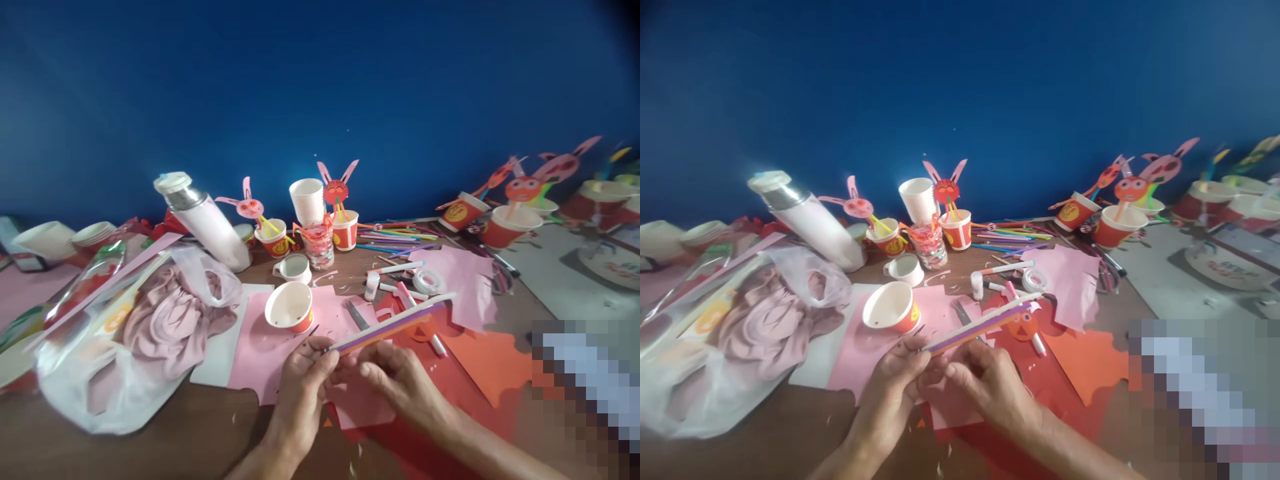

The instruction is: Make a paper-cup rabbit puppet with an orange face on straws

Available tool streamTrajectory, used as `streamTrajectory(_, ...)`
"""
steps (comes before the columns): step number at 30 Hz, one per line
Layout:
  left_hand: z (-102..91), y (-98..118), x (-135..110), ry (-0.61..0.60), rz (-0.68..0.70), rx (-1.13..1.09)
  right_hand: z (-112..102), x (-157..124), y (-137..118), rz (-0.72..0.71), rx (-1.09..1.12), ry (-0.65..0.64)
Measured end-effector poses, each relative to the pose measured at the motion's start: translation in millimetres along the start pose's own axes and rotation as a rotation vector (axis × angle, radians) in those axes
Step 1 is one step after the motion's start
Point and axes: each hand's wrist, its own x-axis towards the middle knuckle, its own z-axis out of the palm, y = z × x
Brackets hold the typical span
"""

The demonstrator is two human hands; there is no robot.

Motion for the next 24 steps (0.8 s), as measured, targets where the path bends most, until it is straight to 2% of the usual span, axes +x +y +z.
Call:
streamTrajectory(3,0.6,-3.9,-0.7,-0.047,-0.009,0.0,-2.7,3.9,0.2,0.016,0.344,0.156)
streamTrajectory(6,1.4,-8.4,-1.0,-0.135,-0.038,0.082,-8.2,5.2,-5.1,0.038,0.474,0.167)
streamTrajectory(9,1.0,-13.2,-1.5,-0.217,-0.049,0.188,-13.9,6.5,-7.9,0.063,0.449,0.103)
streamTrajectory(12,-0.5,-19.7,-2.2,-0.267,-0.017,0.32,-16.8,7.5,-8.1,0.039,0.313,0.123)
streamTrajectory(18,-2.7,-33.0,-3.1,-0.152,0.138,0.499,-12.8,7.8,-7.7,0.004,0.081,0.195)
streamTrajectory(21,-1.7,-32.9,-3.4,-0.175,0.14,0.499,-13.3,8.6,-5.9,0.004,0.081,0.164)
streamTrajectory(24,-0.3,-28.7,-3.3,-0.272,0.078,0.465,-17.3,10.0,-3.9,-0.01,0.181,0.095)
